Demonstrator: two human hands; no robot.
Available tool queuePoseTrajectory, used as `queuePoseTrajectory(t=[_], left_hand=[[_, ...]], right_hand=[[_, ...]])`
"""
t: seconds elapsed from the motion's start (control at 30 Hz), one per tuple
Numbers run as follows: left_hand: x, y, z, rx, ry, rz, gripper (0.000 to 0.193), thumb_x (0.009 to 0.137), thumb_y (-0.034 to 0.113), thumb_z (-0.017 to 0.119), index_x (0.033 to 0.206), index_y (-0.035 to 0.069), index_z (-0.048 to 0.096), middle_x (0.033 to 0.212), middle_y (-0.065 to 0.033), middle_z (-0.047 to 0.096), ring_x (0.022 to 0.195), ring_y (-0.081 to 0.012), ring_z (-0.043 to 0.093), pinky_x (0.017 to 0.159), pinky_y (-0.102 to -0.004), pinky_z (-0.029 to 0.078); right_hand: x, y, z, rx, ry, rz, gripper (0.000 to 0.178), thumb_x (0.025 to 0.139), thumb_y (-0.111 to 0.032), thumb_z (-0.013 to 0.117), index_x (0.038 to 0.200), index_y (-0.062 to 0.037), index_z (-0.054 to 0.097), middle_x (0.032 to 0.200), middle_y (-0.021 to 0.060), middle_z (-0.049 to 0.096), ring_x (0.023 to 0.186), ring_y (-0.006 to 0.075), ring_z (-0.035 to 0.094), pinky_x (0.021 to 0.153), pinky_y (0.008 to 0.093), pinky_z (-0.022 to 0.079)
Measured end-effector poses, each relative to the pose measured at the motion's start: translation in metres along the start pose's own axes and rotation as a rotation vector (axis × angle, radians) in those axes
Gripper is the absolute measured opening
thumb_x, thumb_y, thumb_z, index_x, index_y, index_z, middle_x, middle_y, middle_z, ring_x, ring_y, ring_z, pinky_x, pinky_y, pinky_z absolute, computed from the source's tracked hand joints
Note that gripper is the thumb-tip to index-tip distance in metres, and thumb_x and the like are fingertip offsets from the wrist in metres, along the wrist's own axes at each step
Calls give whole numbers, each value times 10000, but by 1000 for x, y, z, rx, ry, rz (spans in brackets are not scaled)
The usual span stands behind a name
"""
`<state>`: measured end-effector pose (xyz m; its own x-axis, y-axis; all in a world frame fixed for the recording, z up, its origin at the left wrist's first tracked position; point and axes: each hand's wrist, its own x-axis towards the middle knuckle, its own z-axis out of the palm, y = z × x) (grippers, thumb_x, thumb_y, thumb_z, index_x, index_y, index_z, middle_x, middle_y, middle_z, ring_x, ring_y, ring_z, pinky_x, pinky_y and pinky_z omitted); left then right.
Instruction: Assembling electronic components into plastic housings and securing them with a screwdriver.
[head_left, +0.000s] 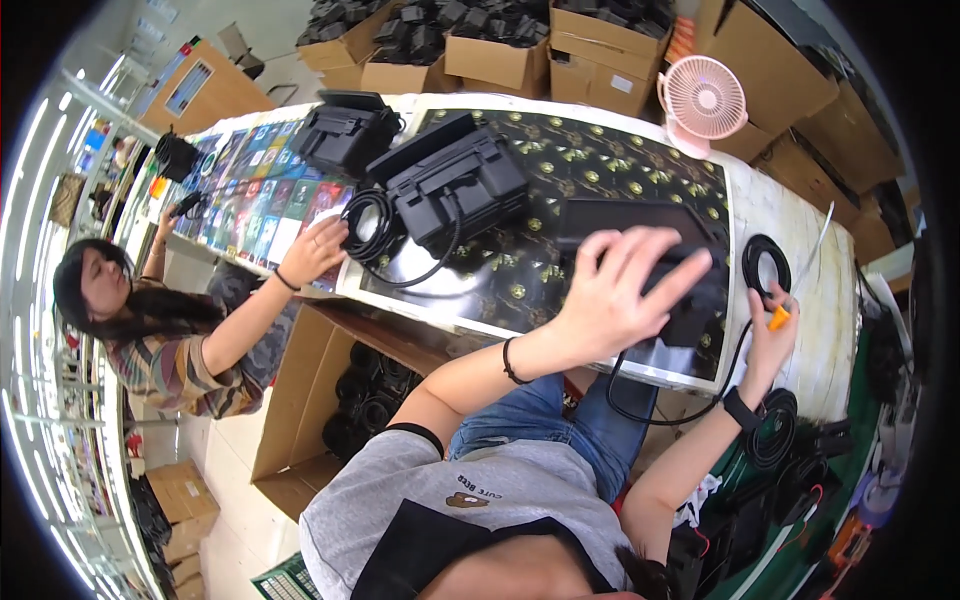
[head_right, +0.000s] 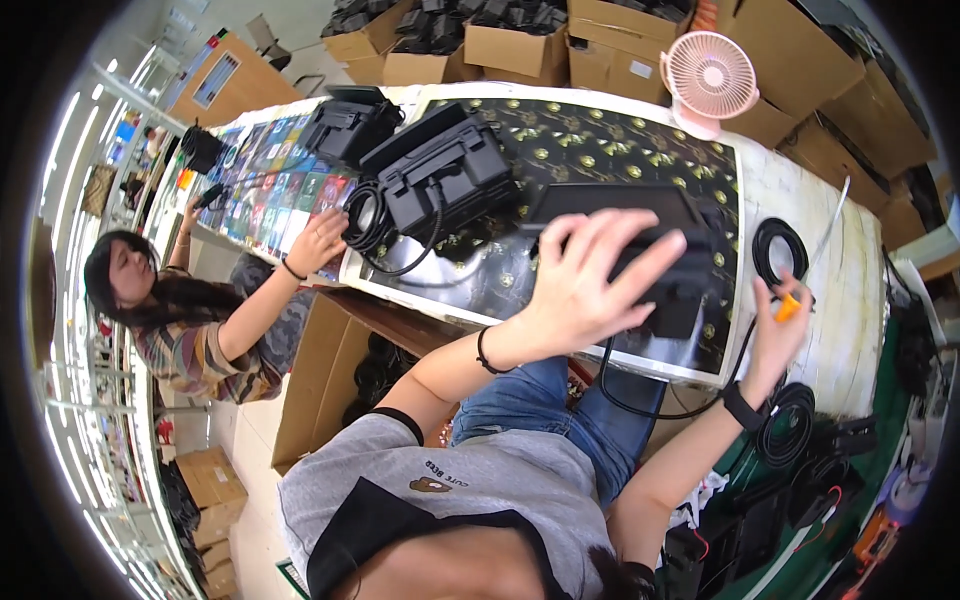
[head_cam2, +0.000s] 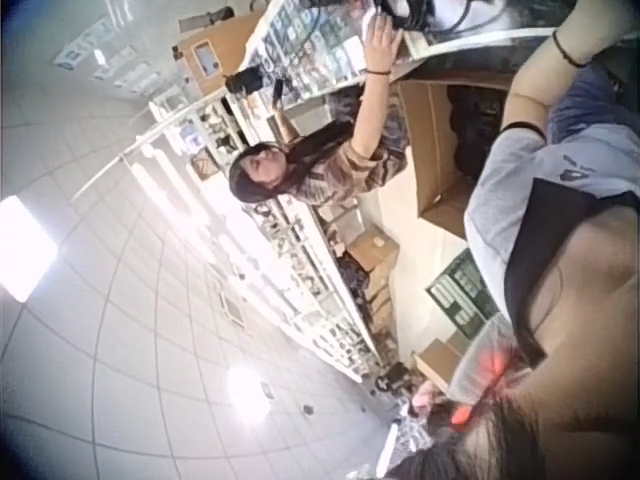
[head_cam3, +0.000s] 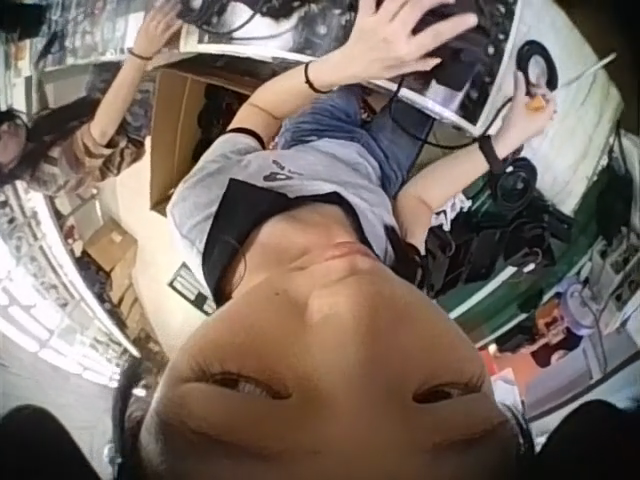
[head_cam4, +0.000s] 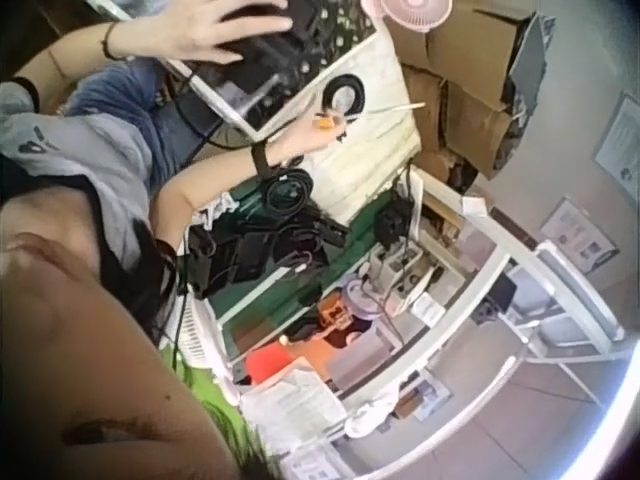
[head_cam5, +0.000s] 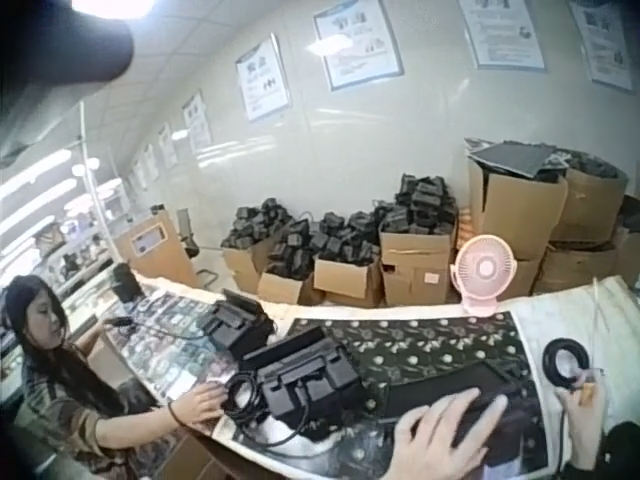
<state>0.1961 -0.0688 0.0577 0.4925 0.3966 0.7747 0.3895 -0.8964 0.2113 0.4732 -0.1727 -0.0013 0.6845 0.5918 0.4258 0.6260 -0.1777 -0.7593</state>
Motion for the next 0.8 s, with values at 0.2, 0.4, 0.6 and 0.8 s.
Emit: queuePoseTrajectory(t=[0.2,0.4,0.6,0.8], left_hand=[[3,-57,-16,351,-33,-358,957,593,335,840,1436,142,428,1251,-130,501,1172,-289,467,969,-478,303],[-15,-129,-26,420,18,-610,957,619,410,831,1442,152,415,1194,-145,562,1145,-311,498,967,-509,310],[-20,-193,-55,574,1,-772,927,623,447,818,1411,150,431,1193,-148,553,1167,-316,482,964,-512,301],[-20,-260,-78,663,-4,-896,899,610,502,808,1385,182,485,1249,-175,561,1168,-335,512,988,-514,303]], right_hand=[[8,26,-15,-701,-6,-83,504,706,-234,837,1084,-59,552,993,111,644,1056,358,565,847,463,476],[15,14,-19,-801,-160,-56,433,694,-222,826,968,-71,527,880,173,623,966,396,570,784,483,468],[17,15,-9,-748,-162,29,298,756,-173,771,923,-79,544,809,181,645,835,415,616,708,506,479],[7,10,-10,-780,-94,-39,214,809,-137,710,934,-83,545,767,192,648,780,456,624,641,494,486]])
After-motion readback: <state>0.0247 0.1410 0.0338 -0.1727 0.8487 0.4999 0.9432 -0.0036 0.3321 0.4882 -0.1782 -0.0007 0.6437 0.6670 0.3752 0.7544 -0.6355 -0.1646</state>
